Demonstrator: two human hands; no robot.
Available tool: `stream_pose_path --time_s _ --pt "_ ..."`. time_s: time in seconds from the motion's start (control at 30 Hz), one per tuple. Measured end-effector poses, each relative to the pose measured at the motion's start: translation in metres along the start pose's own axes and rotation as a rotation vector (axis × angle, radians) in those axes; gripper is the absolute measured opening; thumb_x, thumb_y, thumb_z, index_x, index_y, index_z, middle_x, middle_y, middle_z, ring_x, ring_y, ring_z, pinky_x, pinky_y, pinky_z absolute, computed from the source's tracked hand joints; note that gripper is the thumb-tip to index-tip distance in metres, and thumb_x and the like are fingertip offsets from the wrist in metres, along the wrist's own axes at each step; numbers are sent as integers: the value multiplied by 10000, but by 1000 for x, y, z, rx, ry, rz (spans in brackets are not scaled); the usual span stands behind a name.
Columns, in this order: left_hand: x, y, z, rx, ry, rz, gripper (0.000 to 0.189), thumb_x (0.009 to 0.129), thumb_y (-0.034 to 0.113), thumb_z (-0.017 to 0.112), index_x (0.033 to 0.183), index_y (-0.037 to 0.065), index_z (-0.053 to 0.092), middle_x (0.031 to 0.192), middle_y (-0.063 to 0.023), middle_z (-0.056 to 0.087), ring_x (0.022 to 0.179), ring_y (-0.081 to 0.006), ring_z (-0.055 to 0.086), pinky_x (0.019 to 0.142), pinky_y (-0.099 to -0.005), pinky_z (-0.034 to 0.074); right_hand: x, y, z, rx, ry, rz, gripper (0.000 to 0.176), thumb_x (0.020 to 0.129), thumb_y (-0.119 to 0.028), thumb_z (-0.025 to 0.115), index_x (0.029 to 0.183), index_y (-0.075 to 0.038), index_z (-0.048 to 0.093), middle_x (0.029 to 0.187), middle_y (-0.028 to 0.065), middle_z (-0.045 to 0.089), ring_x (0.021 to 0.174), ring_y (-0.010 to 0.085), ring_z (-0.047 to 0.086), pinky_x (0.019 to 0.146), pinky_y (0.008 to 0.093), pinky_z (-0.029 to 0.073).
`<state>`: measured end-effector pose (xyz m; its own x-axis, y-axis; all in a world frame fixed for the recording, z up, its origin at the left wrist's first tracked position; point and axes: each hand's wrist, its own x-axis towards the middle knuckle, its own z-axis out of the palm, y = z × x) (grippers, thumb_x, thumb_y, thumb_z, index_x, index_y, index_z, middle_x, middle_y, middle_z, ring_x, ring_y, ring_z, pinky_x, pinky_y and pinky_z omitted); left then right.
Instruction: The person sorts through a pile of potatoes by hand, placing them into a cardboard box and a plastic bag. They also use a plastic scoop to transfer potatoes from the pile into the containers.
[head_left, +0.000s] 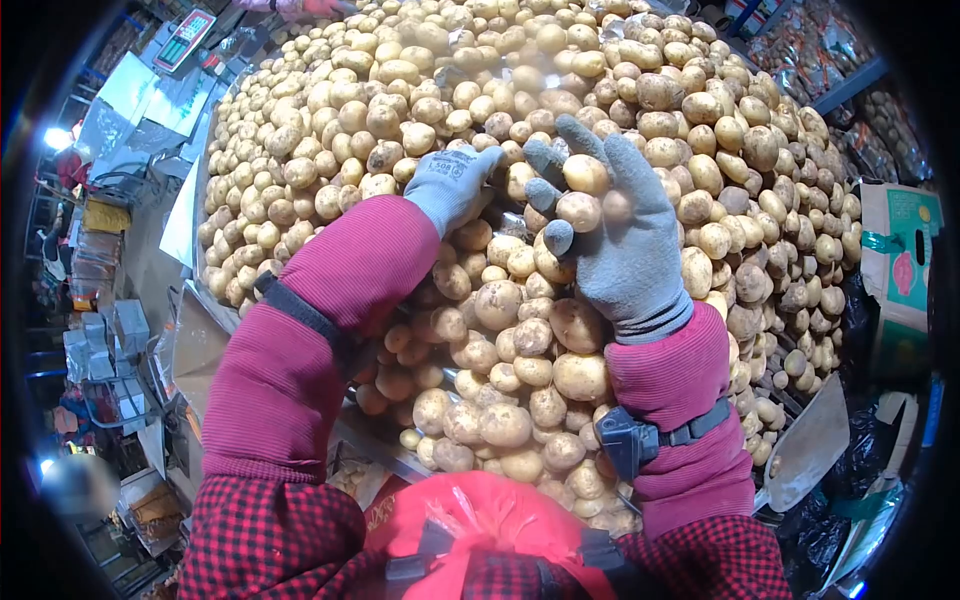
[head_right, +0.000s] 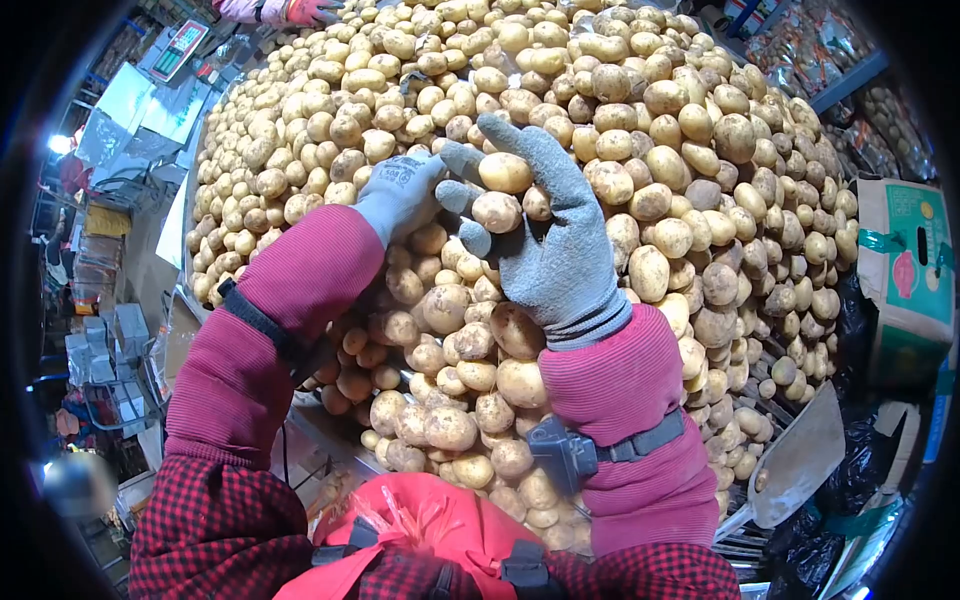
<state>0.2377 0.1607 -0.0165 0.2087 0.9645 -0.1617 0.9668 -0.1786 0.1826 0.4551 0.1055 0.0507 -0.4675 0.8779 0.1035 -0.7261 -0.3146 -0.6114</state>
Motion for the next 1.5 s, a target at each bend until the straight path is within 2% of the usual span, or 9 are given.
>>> stream_pose_path --time_s 0.2,0.27,0.4,0.53,0.73,0.93,1.37,1.43,1.5 --pt "1 3 -2 -33 8 -58 315 881 237 681 1183 148 690 1167 -203 708 1133 -387 675 963 -497 534 3 -1 -12 155 -68 109 429 1056 -54 533 1479 -13 482 1411 234 604 1154 284 701 855 312 642" --pt "1 -6 9 -99 166 -27 330 890 235 745 1210 163 704 1106 -140 734 1018 -309 723 887 -433 566 2 22 -17 -499 -117 -393 540 970 72 616 1484 3 462 1428 204 601 1232 305 667 947 345 619" --pt "5 -11 -14 -919 163 -198 308 913 130 809 1206 87 726 952 47 720 842 -63 637 739 -263 556 4 10 -29 -1042 -96 -401 682 902 57 704 1503 19 382 1340 177 664 1148 234 703 960 305 582" --pt "-24 8 -84 -1358 314 342 321 940 -82 629 1246 13 644 1022 -27 705 870 -81 643 772 -206 532 -2 2 -3 -1355 -52 -430 583 876 36 689 1413 57 463 1326 159 686 1149 189 684 970 275 545" --pt "-72 71 -143 -980 21 396 246 962 36 667 1208 53 666 915 -75 720 782 -158 683 713 -309 571 -8 4 -1 -1361 3 -493 579 867 30 689 1401 58 466 1305 159 694 1132 195 690 968 286 545" --pt "-61 59 -123 -284 522 760 175 915 165 709 1077 99 719 866 -89 668 855 -288 687 735 -390 556 -5 1 -15 -1613 50 -628 653 842 -8 739 1412 51 427 1225 154 716 1090 224 705 987 315 539" --pt "-112 28 -62 -288 446 686 342 852 110 784 1185 76 715 1137 -104 741 1035 -288 719 882 -392 569 -2 2 -26 -1307 36 -585 593 941 -50 704 1459 33 428 1385 154 607 1205 199 629 885 263 546" --pt "-128 25 -20 -296 114 597 349 870 152 759 1213 120 702 1076 -90 725 954 -313 692 850 -436 546 -2 -6 -7 177 39 37 510 1002 14 578 1486 -2 418 1458 162 562 1230 220 622 810 234 528" --pt "-133 27 -6 -195 196 634 438 836 169 757 1263 133 667 1136 -110 698 979 -331 669 859 -455 526 -2 -2 -10 129 24 12 497 1015 4 560 1491 -11 419 1465 161 557 1232 225 621 804 233 525"
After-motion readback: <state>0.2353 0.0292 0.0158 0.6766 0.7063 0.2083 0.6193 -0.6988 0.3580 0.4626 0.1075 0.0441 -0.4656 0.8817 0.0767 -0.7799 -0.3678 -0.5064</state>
